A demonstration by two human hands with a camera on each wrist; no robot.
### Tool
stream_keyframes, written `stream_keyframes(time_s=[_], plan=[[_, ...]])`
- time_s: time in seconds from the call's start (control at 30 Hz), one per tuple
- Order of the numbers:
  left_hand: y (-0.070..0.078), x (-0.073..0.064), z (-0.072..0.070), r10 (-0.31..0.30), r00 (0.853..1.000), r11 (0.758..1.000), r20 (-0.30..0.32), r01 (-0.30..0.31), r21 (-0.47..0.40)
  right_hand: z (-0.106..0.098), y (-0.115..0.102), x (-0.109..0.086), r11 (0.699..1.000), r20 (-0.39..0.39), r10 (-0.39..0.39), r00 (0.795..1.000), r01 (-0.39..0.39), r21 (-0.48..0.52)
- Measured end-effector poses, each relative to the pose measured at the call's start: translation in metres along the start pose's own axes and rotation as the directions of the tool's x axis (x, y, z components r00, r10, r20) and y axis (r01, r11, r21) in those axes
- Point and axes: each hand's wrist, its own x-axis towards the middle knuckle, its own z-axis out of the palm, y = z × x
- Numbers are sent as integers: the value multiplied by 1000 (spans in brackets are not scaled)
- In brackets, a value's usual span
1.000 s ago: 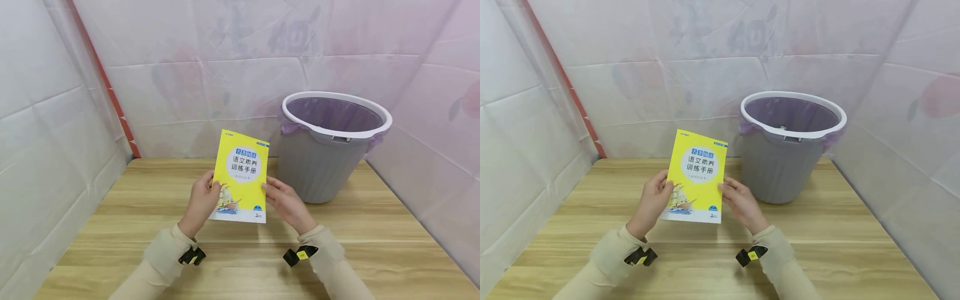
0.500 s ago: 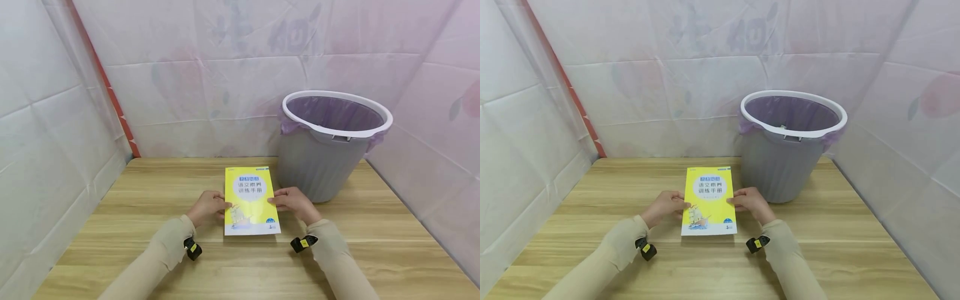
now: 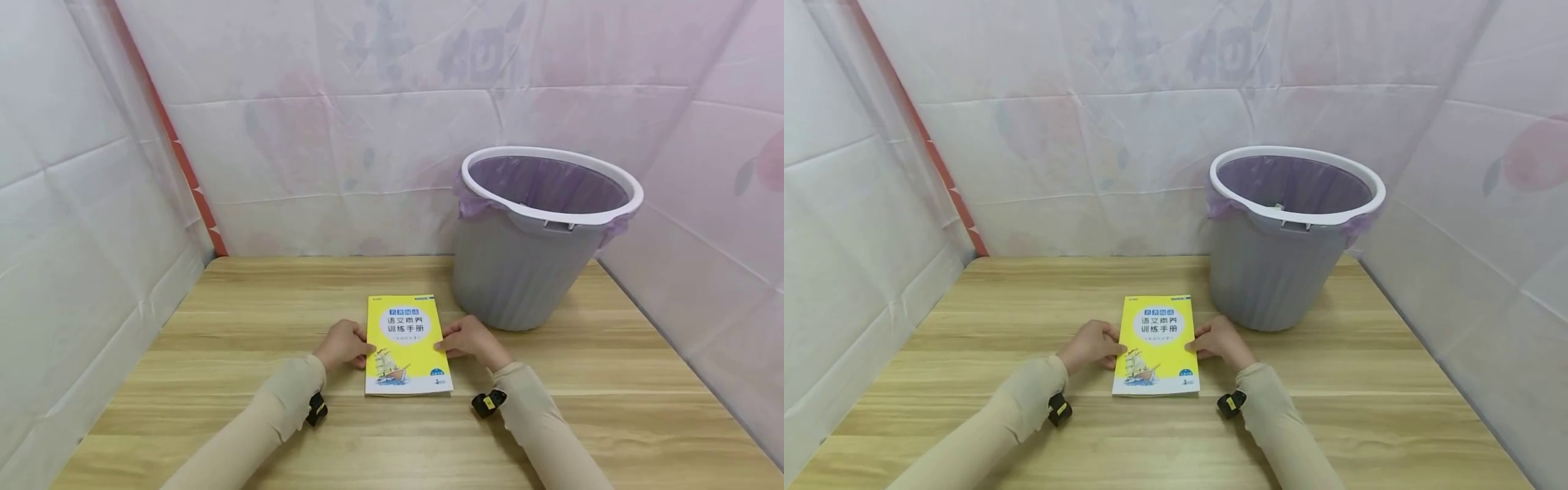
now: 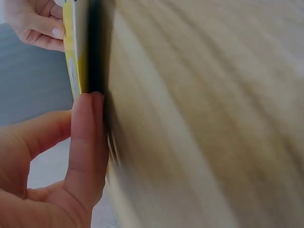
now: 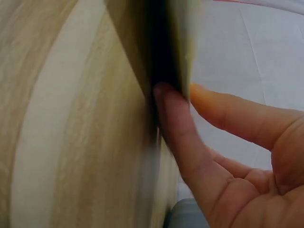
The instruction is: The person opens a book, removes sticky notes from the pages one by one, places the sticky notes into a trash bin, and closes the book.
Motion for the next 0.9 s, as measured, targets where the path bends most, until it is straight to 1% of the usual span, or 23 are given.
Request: stream_keyframes(time_s=[0.07,0.1,0.13,0.17,0.2,0.23,0.3,0.33,0.4,0.43,0.47,0.5,0.57,0.6,0.67,0.73,0.83,0.87,0.9], plan=[[0,-1,1,16,1000,998,-14,-15,61,-1,-2,-1,998,-12,-17,1000,16,-61],[0,-1,1,42,999,993,-23,-39,109,-2,-3,-3,994,-21,-34,999,32,-105],[0,-2,1,69,997,984,-35,-62,164,-2,-5,-5,987,-34,-57,998,51,-154],[0,-3,2,101,994,970,-47,-88,227,-3,-6,-8,976,-47,-81,996,70,-208],[0,-5,3,140,988,949,-59,-117,293,-3,-6,-12,960,-63,-112,992,92,-264],[0,-6,4,190,980,919,-66,-154,364,-2,-6,-17,941,-76,-143,987,112,-318],[0,-11,8,307,950,827,-52,-239,509,-1,-3,-29,899,-78,-209,975,160,-407],[0,-15,11,353,935,781,-34,-275,561,0,-1,-35,876,-67,-240,969,186,-444],[1,-23,18,435,900,670,38,-351,654,3,4,-47,825,-20,-287,958,237,-513],[1,-28,22,462,883,614,85,-388,687,5,7,-52,801,15,-307,952,267,-535],[2,-32,25,476,870,569,130,-417,708,7,9,-56,778,53,-327,944,301,-551],[3,-36,29,476,864,550,166,-439,711,9,11,-59,754,94,-343,935,334,-566],[4,-41,35,457,860,508,229,-464,726,14,14,-62,714,157,-367,917,387,-584],[4,-43,37,444,861,494,247,-465,734,17,15,-63,701,175,-380,908,406,-586],[5,-44,40,421,868,476,262,-458,750,21,15,-62,678,192,-396,898,427,-598],[6,-42,41,406,874,466,268,-450,761,25,14,-61,670,193,-404,894,433,-604],[6,-36,41,385,882,471,271,-440,765,29,10,-59,670,186,-401,897,426,-609],[6,-34,41,381,884,474,273,-440,763,30,9,-58,669,183,-401,897,424,-610],[5,-31,41,368,888,480,275,-435,761,30,8,-56,670,178,-397,900,417,-614]])
